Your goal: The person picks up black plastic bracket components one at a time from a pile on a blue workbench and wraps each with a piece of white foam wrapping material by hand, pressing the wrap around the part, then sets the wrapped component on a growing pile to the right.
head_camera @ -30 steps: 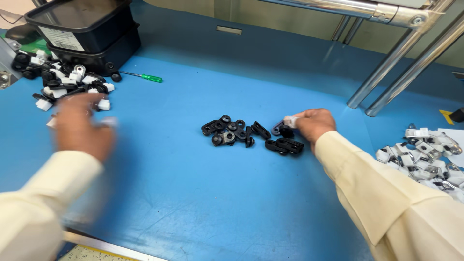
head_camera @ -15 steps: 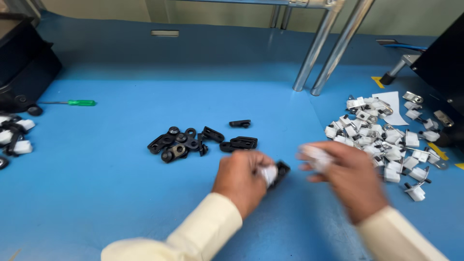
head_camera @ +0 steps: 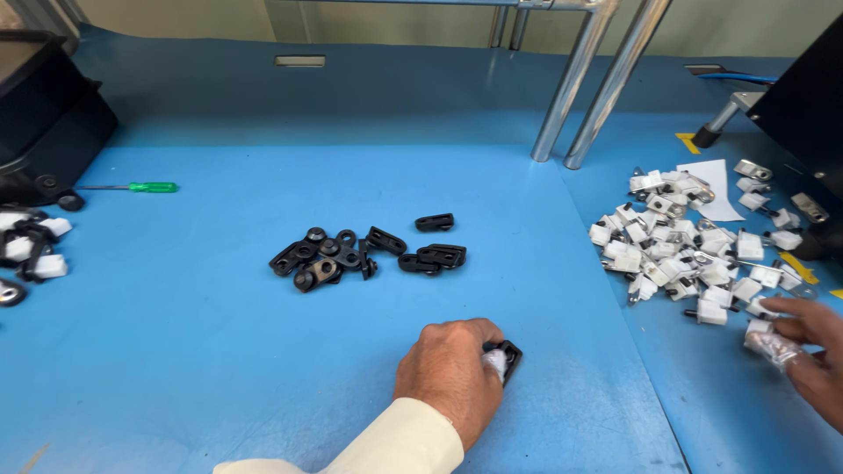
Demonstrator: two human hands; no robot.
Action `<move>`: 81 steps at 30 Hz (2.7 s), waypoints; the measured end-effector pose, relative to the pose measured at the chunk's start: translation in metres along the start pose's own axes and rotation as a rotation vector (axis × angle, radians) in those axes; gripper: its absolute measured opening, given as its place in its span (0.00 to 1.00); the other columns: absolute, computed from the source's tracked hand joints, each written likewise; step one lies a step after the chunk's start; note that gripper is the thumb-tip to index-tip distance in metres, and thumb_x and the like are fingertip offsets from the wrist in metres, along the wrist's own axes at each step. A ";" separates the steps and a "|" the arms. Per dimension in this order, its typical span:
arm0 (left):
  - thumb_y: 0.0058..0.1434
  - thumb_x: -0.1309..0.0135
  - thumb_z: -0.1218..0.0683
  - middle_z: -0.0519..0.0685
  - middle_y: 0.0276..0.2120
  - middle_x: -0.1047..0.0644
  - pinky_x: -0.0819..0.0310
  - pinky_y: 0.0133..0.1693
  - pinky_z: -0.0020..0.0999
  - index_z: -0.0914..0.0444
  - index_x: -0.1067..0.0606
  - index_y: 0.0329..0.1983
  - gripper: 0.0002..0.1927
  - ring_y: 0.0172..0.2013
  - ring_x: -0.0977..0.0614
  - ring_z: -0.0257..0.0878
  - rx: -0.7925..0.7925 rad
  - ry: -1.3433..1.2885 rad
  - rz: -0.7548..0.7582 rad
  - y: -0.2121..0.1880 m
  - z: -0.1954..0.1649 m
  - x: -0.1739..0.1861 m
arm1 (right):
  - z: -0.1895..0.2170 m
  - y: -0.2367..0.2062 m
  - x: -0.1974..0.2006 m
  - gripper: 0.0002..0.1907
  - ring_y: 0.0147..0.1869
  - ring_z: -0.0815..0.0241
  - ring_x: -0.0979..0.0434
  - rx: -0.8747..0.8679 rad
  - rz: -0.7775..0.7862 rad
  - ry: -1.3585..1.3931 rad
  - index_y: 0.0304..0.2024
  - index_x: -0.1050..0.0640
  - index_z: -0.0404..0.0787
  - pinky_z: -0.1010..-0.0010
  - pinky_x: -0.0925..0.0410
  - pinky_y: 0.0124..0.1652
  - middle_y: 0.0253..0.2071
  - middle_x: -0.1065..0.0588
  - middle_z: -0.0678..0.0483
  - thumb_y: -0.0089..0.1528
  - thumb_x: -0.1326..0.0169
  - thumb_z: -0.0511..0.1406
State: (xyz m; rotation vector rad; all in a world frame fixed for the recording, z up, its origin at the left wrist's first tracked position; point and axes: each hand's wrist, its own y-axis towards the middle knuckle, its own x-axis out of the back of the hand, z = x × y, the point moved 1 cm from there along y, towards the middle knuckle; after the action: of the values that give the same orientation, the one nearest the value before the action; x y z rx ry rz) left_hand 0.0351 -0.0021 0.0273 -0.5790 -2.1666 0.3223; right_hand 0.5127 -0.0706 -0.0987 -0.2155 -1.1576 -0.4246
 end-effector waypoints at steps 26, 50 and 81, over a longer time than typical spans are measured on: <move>0.65 0.44 0.55 0.55 0.34 0.17 0.16 0.42 0.37 0.63 0.22 0.42 0.07 0.34 0.13 0.43 0.040 -0.254 0.016 0.002 0.002 -0.006 | 0.269 -0.097 -0.024 0.24 0.57 0.62 0.23 0.162 -0.007 -0.239 0.55 0.19 0.57 0.64 0.27 0.50 0.53 0.21 0.61 0.55 0.37 0.45; 0.59 0.42 0.62 0.52 0.26 0.18 0.17 0.31 0.32 0.66 0.24 0.32 0.02 0.25 0.13 0.38 0.080 -0.461 -0.061 0.009 0.007 -0.020 | 0.292 -0.105 -0.025 0.19 0.37 0.62 0.15 0.026 0.039 0.304 0.49 0.15 0.45 0.71 0.23 0.40 0.38 0.16 0.52 0.55 0.33 0.35; 0.61 0.42 0.57 0.63 0.33 0.19 0.18 0.43 0.46 0.69 0.21 0.33 0.09 0.38 0.15 0.56 -0.075 0.052 -0.036 -0.002 -0.012 -0.012 | 0.282 -0.137 -0.052 0.26 0.49 0.62 0.14 -0.160 0.068 0.699 0.55 0.18 0.44 0.71 0.23 0.50 0.44 0.16 0.48 0.55 0.40 0.23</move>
State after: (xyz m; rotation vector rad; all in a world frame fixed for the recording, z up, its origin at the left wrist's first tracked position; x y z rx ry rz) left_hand 0.0504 -0.0095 0.0273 -0.5831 -2.1440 0.2055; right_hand 0.2001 -0.0765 -0.0432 -0.2197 -0.4301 -0.4808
